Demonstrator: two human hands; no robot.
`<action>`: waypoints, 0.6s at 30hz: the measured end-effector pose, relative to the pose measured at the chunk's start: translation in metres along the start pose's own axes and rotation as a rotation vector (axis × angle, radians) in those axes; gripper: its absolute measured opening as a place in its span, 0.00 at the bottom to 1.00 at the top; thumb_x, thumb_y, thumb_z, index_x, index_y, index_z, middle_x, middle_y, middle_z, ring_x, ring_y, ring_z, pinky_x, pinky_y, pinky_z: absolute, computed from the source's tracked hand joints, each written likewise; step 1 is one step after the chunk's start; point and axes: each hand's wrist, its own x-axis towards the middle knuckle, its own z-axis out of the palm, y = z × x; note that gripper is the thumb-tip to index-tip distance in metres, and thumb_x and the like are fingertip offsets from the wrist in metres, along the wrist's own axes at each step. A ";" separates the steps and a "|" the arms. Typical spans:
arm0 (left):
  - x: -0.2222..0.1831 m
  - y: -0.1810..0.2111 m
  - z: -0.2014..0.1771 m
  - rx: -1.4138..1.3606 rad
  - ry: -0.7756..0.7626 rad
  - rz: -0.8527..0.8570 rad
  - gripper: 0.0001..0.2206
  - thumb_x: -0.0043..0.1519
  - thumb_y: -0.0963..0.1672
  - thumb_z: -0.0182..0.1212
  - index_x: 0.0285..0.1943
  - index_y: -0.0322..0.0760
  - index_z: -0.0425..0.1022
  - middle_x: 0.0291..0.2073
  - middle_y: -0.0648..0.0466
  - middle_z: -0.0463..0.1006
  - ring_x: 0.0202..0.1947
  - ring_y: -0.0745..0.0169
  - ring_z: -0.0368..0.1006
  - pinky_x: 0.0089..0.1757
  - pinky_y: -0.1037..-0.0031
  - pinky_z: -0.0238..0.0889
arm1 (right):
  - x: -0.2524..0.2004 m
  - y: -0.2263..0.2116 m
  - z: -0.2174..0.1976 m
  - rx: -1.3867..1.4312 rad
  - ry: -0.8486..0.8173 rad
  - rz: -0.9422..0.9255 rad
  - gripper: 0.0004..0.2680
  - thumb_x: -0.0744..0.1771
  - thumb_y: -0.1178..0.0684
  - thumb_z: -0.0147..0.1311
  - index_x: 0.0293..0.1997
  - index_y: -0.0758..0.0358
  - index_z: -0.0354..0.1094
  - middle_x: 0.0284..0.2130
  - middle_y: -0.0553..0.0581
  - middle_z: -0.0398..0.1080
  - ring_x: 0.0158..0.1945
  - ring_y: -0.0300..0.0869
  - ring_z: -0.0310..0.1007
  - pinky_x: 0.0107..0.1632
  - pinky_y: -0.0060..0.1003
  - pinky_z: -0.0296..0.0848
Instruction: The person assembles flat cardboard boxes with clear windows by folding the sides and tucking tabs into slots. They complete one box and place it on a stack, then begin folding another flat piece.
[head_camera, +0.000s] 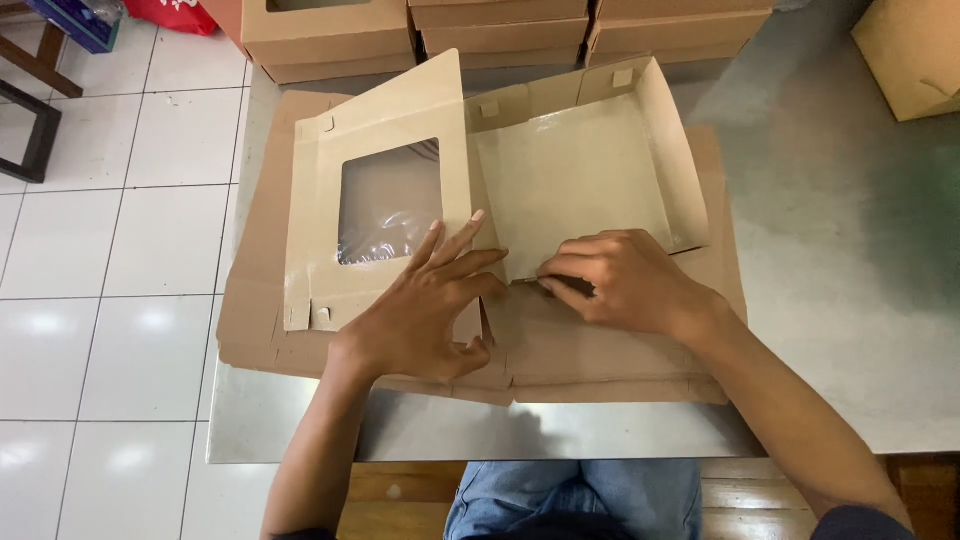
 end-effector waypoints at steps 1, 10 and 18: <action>0.002 -0.002 0.004 -0.003 0.000 -0.006 0.20 0.42 0.47 0.60 0.44 0.36 0.78 0.59 0.41 0.74 0.74 0.31 0.50 0.66 0.33 0.37 | 0.001 0.001 0.001 0.004 -0.005 -0.003 0.02 0.66 0.54 0.59 0.37 0.56 0.78 0.28 0.49 0.78 0.34 0.43 0.81 0.41 0.37 0.78; 0.014 -0.026 0.020 0.027 0.304 0.031 0.03 0.54 0.43 0.70 0.34 0.48 0.83 0.37 0.59 0.85 0.63 0.52 0.70 0.67 0.45 0.43 | 0.002 -0.002 -0.002 0.122 0.071 0.002 0.01 0.63 0.58 0.62 0.33 0.59 0.78 0.23 0.53 0.77 0.30 0.46 0.80 0.34 0.36 0.78; 0.019 -0.039 0.012 -0.273 0.496 0.017 0.03 0.57 0.41 0.70 0.35 0.48 0.85 0.40 0.57 0.86 0.62 0.49 0.73 0.64 0.48 0.51 | -0.003 0.006 -0.016 0.302 0.145 0.035 0.01 0.64 0.62 0.61 0.34 0.63 0.77 0.23 0.57 0.77 0.30 0.48 0.79 0.34 0.38 0.77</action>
